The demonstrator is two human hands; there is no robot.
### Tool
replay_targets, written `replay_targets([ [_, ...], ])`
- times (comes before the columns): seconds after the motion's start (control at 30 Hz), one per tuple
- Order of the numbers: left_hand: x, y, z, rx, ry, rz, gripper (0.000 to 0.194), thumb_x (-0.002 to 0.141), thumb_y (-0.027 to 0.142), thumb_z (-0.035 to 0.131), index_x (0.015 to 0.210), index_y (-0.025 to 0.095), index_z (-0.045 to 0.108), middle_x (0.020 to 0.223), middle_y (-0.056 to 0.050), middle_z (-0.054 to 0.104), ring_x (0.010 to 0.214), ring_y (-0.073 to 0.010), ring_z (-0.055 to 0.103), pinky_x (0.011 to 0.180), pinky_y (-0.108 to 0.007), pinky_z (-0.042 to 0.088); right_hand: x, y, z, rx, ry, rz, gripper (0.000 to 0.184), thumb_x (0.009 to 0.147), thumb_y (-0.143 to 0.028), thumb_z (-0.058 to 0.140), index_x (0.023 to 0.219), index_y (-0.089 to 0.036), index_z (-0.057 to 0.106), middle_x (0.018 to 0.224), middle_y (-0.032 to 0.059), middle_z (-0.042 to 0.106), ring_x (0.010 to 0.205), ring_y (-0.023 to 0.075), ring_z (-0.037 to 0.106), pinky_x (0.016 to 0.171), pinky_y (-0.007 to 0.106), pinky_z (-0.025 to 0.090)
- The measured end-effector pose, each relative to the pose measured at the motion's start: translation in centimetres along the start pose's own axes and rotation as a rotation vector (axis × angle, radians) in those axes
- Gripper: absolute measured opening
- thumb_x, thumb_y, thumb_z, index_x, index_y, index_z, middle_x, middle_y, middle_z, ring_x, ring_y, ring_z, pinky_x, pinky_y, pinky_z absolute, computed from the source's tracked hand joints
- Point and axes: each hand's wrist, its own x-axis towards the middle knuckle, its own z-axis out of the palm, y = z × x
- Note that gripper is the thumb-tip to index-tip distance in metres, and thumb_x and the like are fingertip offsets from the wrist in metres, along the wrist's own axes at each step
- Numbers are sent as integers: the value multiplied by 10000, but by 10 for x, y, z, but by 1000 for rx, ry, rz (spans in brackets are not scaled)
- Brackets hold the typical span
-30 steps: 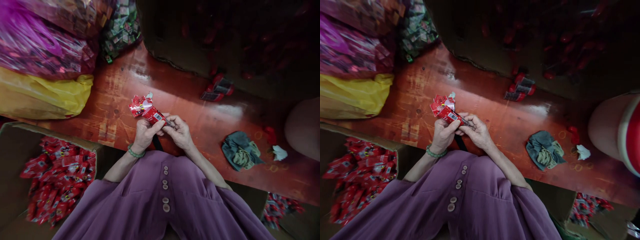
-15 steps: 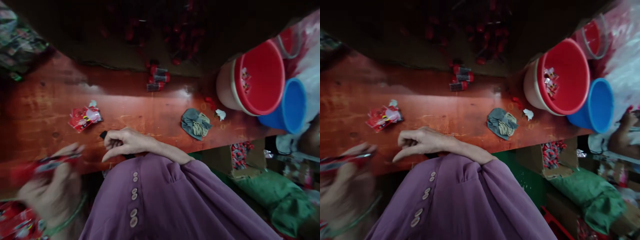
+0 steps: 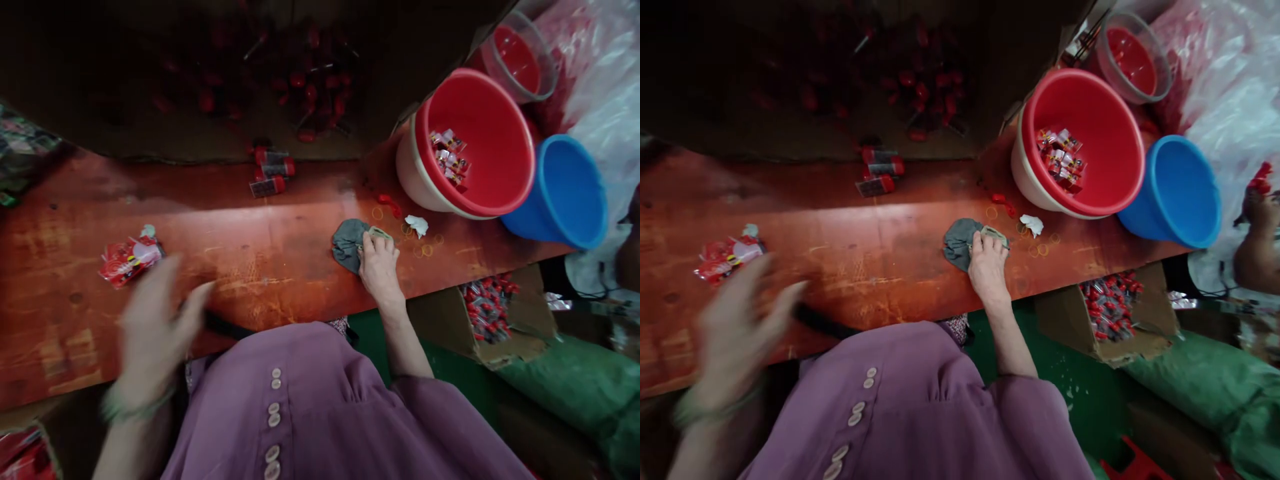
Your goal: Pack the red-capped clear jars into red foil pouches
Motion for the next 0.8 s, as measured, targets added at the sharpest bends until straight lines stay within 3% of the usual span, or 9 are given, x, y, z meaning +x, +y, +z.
replay_targets([
  [0.03,16,8,29,64,-17,93,468,951,398,533,1401,290,463,1282,-82,644,1151,-311,617,952,-524,544,2,2,4,-1,16,-14,413,955,-181,440,1327,-89,594,1190,226,639,1049,354,515,862,521,415],
  [0.1,46,31,93,123,-259,268,509,971,400,487,1394,118,450,1350,-178,594,1213,-317,580,993,-497,513,6,8,8,9,73,-63,344,960,-190,459,1223,-136,674,1045,178,674,984,317,526,826,468,402],
  [0.17,70,58,148,243,-381,380,524,967,400,493,1366,63,462,1343,-204,582,1164,-332,580,944,-492,498,8,14,11,37,166,-131,271,959,-219,497,1086,-169,731,902,129,678,926,282,528,812,427,380],
  [0.3,88,86,202,347,-459,535,307,989,228,370,1138,76,592,1115,-183,643,1024,-299,587,853,-469,444,13,28,10,117,312,-239,214,930,-265,581,799,-182,729,714,66,643,805,226,521,811,383,351],
  [0.37,90,84,209,305,-496,582,316,983,165,314,1023,103,622,1006,-168,648,980,-288,586,832,-462,414,18,36,1,131,271,-243,259,921,-288,593,704,-180,685,679,63,642,762,223,531,796,382,357],
  [0.5,97,74,213,213,-547,562,389,1016,266,293,983,118,651,903,-160,661,897,-280,599,789,-451,387,44,44,-36,207,-3,-261,286,929,-364,568,714,-201,660,682,63,670,687,224,567,689,353,387],
  [0.57,100,71,212,174,-544,515,395,1019,343,342,963,121,663,900,-157,674,886,-273,609,778,-435,397,65,31,-55,283,18,-290,245,933,-359,548,783,-209,671,771,76,699,741,232,604,696,349,420],
  [0.7,96,56,188,59,-551,504,200,955,183,492,912,119,676,877,-114,690,869,-219,623,816,-368,443,119,-38,-72,394,25,-469,223,952,-319,517,833,-209,671,801,67,688,762,214,614,731,337,457],
  [0.8,83,27,145,37,-474,494,185,885,49,517,871,129,683,763,-69,671,756,-180,610,790,-331,461,155,-97,-64,282,-6,-546,182,930,-226,527,967,-185,700,945,108,694,894,250,611,825,375,462],
])
